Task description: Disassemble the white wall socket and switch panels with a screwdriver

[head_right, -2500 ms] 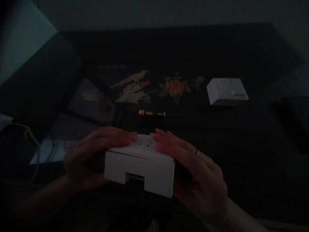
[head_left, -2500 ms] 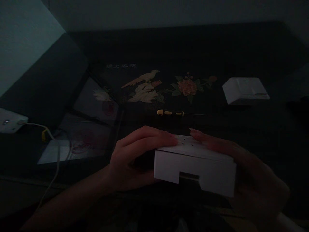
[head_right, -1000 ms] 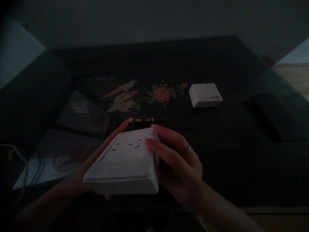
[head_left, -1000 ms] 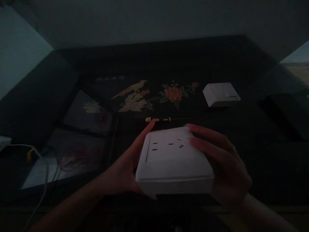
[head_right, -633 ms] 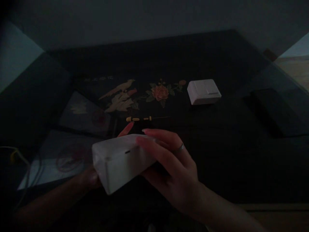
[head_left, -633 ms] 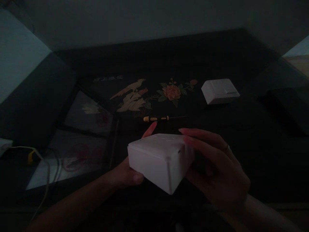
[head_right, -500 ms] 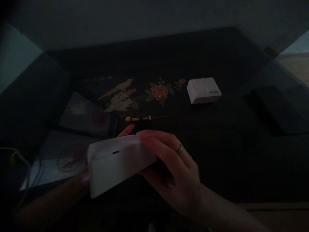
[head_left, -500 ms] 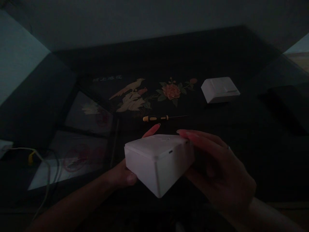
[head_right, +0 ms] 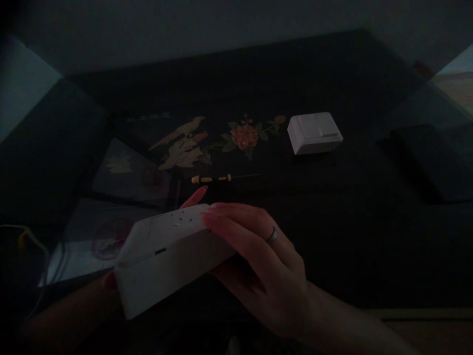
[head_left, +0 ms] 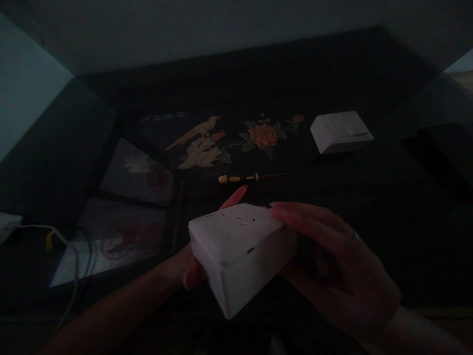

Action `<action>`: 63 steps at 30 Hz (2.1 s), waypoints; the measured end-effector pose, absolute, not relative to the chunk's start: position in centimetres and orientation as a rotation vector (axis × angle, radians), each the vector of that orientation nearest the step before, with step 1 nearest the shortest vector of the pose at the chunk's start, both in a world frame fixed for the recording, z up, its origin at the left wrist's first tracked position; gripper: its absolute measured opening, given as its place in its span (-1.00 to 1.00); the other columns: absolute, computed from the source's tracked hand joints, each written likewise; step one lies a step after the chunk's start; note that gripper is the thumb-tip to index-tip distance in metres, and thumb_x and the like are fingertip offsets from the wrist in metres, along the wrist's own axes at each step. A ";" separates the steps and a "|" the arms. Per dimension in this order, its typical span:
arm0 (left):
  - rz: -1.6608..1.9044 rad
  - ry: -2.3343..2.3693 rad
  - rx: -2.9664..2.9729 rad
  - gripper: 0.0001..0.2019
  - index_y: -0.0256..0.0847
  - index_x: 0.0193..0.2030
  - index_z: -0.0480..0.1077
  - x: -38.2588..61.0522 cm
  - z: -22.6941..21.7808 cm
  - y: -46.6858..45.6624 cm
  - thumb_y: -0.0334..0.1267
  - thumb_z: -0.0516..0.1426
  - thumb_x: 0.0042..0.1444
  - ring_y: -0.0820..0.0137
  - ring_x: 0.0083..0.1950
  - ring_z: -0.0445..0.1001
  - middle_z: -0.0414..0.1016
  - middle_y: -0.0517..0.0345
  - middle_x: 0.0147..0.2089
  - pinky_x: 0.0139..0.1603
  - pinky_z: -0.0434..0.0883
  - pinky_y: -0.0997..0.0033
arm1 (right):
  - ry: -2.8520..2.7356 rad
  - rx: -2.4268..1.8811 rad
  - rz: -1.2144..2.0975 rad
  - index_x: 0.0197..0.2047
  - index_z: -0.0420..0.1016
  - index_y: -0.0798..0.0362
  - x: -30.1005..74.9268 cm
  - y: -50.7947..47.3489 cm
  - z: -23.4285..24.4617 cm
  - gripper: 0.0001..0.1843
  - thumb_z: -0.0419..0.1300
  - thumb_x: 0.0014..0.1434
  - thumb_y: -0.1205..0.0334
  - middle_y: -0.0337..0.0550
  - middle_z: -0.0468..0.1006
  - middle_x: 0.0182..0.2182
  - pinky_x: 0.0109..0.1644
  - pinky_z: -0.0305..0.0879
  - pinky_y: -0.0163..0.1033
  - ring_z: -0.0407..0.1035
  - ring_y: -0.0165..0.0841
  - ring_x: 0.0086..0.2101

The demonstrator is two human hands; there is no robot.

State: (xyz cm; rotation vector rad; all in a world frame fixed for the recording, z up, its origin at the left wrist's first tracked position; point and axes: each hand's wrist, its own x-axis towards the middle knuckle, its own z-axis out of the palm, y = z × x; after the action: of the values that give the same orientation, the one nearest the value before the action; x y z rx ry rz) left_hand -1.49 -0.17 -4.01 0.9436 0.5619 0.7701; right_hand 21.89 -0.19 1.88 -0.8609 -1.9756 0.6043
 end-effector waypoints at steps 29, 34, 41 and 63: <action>0.991 0.820 0.602 -0.56 -0.10 0.01 0.52 -1.0 -1.6 1.2 0.10 0.29 0.07 0.05 0.15 0.49 0.54 0.00 0.13 0.00 0.52 0.18 | -1.805 -1.107 1.086 0.39 0.17 -0.28 21.3 0.7 -0.6 -0.09 0.46 0.05 0.12 -0.11 0.27 0.38 0.25 0.37 0.10 0.28 -0.05 0.27; 1.003 0.949 0.598 -0.58 -0.10 -0.03 0.57 -1.1 -1.9 0.9 0.06 0.35 0.02 0.25 -0.12 0.54 0.62 0.07 -0.09 -0.20 0.49 0.40 | -1.601 -1.077 1.402 0.34 0.24 -0.21 21.0 0.8 -0.4 -0.27 0.38 0.15 0.10 -0.04 0.46 0.23 -0.12 0.62 -0.17 0.55 -0.18 0.01; 0.924 0.922 0.844 -0.55 -0.12 0.02 0.54 -1.2 -1.6 0.0 0.03 0.34 0.03 0.25 -0.13 0.53 0.60 0.05 -0.09 -0.25 0.43 0.47 | -1.691 -1.090 1.361 0.26 0.33 -0.11 21.0 1.2 0.3 -0.46 0.29 0.24 0.11 -0.10 0.66 -0.03 -0.26 0.63 -0.31 0.63 -0.27 -0.18; 0.991 0.946 0.788 -0.58 -0.02 0.09 0.44 -0.7 -2.1 0.7 -0.06 0.33 0.10 0.32 -0.13 0.49 0.55 0.14 -0.08 -0.18 0.43 0.44 | -2.289 -1.078 0.751 0.42 -0.08 -0.24 21.1 0.9 -1.3 0.14 0.47 -0.06 0.36 0.07 0.11 0.36 0.26 0.27 0.32 0.10 0.07 0.32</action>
State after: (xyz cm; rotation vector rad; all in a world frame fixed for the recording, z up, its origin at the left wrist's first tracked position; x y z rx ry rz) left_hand -0.73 0.69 -2.08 0.7876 0.9455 0.9907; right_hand 21.08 0.92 -1.30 -1.0777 -2.2890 0.7509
